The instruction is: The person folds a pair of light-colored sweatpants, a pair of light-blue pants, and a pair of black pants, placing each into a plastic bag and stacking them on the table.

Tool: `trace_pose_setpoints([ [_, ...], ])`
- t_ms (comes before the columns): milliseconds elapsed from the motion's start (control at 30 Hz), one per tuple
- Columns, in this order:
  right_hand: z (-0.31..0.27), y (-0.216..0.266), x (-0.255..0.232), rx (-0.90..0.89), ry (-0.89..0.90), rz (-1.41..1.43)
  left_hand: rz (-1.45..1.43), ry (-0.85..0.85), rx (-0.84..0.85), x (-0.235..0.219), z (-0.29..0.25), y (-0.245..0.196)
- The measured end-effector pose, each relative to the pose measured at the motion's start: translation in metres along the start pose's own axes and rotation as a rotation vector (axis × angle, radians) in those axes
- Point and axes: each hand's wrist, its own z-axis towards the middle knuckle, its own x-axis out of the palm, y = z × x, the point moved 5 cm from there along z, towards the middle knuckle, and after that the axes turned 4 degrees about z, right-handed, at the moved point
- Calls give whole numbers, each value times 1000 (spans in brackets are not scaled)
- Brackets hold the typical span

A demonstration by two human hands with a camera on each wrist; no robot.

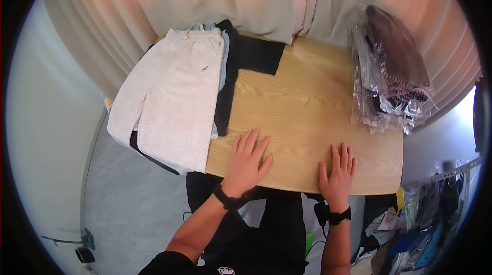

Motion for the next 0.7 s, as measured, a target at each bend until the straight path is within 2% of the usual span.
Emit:
trace_pose_setpoints([
  [133,-1,0,0,-9,-3,-10,96,56,5,1,1,-4],
  [700,-1,0,-1,-18,-20,-1,154,97,16,-1,3,-7],
])
